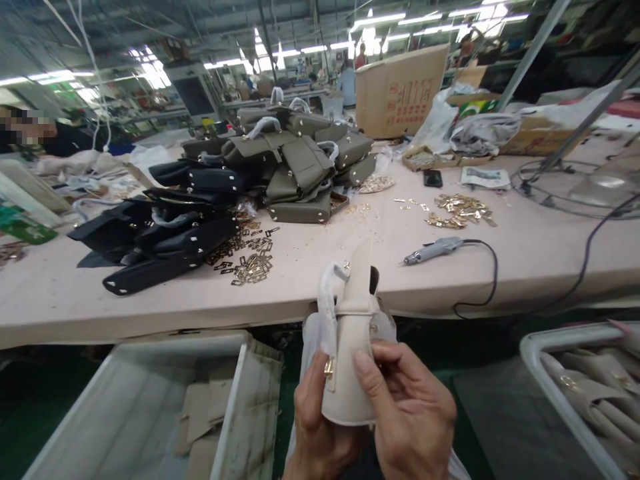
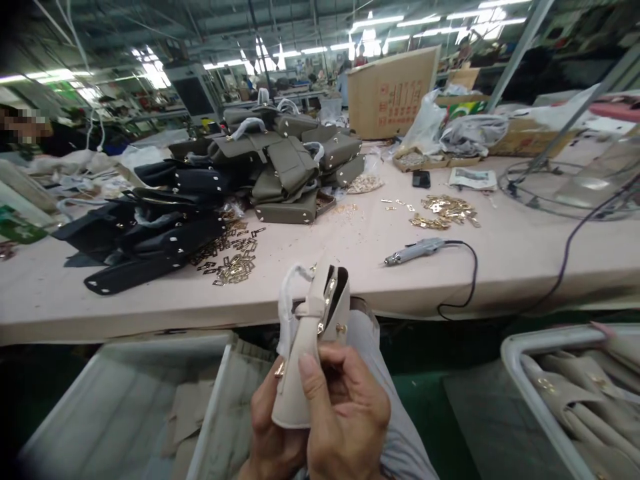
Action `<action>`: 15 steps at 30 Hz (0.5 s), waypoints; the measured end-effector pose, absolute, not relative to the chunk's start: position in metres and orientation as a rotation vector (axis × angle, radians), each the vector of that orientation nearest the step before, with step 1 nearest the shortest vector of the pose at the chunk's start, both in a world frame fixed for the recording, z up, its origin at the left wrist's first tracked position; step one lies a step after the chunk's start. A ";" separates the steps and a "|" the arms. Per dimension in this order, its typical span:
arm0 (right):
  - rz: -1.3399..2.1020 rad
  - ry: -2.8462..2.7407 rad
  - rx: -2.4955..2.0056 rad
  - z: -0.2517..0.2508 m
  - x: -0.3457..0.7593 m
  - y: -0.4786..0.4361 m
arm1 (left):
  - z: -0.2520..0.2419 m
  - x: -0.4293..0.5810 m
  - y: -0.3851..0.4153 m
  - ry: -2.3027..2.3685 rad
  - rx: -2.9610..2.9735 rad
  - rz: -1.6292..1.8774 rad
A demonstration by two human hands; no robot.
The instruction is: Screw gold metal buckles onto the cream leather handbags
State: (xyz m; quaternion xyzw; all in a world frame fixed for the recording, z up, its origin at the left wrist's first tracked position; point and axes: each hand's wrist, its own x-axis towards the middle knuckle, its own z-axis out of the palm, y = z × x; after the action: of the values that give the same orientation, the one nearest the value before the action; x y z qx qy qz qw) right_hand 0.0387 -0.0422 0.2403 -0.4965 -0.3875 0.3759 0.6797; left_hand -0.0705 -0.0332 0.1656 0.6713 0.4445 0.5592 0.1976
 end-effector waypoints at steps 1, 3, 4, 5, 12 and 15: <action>0.846 -0.889 -1.120 0.238 0.037 -0.046 | 0.164 -0.076 -0.034 1.262 1.837 1.553; 0.795 -1.027 -1.123 0.235 0.037 -0.049 | 0.161 -0.092 -0.036 1.309 1.734 1.528; 0.745 -1.147 -1.102 0.235 0.040 -0.048 | 0.160 -0.100 -0.036 1.338 1.664 1.487; 0.677 -1.272 -1.063 0.235 0.046 -0.047 | 0.158 -0.109 -0.035 1.355 1.584 1.411; 0.234 -1.535 -1.261 0.223 0.122 -0.010 | 0.133 -0.143 -0.016 1.218 1.059 0.988; 0.394 -1.719 -1.366 0.193 0.150 0.015 | 0.117 -0.141 -0.011 1.080 1.050 0.879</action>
State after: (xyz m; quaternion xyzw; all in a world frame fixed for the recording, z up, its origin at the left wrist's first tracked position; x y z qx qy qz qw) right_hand 0.1496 0.0145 0.1925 -0.5500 -0.6921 0.1588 0.4397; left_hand -0.1414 -0.0105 0.1174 0.4608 0.4743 0.3857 0.6434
